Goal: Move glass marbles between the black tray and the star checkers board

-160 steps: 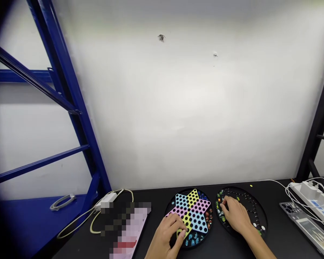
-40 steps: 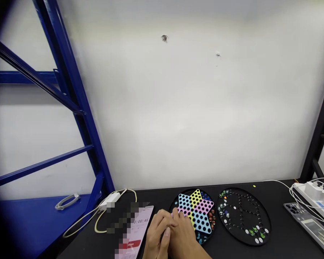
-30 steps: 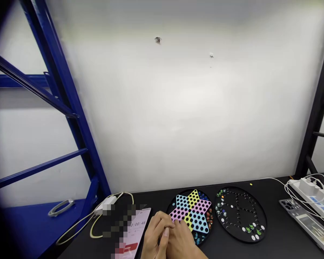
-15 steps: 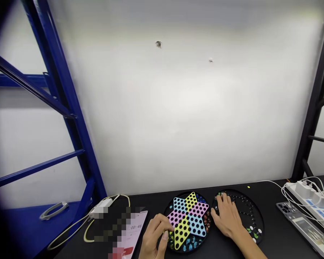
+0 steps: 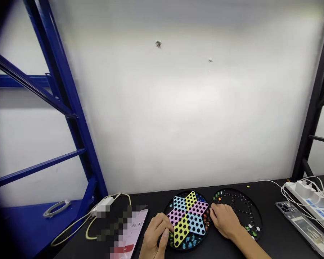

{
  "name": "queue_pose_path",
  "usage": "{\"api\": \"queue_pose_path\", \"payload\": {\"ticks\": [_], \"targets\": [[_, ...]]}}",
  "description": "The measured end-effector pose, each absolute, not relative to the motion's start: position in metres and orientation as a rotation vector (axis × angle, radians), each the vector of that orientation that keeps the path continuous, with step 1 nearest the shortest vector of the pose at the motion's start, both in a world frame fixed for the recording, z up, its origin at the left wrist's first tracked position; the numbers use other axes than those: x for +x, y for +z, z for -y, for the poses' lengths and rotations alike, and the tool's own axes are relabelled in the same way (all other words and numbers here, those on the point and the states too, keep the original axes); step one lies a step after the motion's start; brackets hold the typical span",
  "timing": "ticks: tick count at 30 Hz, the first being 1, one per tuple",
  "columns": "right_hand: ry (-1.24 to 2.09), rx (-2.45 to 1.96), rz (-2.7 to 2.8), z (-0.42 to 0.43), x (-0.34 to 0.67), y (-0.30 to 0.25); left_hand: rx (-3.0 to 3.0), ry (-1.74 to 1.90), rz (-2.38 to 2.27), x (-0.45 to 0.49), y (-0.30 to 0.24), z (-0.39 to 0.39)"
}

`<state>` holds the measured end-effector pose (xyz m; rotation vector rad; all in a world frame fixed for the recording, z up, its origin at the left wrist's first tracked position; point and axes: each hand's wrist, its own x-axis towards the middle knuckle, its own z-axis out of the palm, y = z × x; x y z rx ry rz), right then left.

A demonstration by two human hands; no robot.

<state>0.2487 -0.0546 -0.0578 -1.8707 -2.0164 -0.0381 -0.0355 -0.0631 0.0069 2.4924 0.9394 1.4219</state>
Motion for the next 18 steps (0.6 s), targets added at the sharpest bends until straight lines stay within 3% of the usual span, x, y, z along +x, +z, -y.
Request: {"api": "queue_pose_path", "payload": {"ticks": [5,12,18], "targets": [[0.124,-1.777,1.931,0.052,0.247,-0.058,2.463,1.448,-0.936,-0.035,0.006,0.064],[0.975,-1.228,0.806,0.035,0.247,-0.016,2.419,1.580,-0.941,-0.031,0.006,0.064],[1.070,-1.305,0.985,0.007,0.191,-0.002,2.358,1.734,-0.927,-0.030,0.008,0.065]]}}
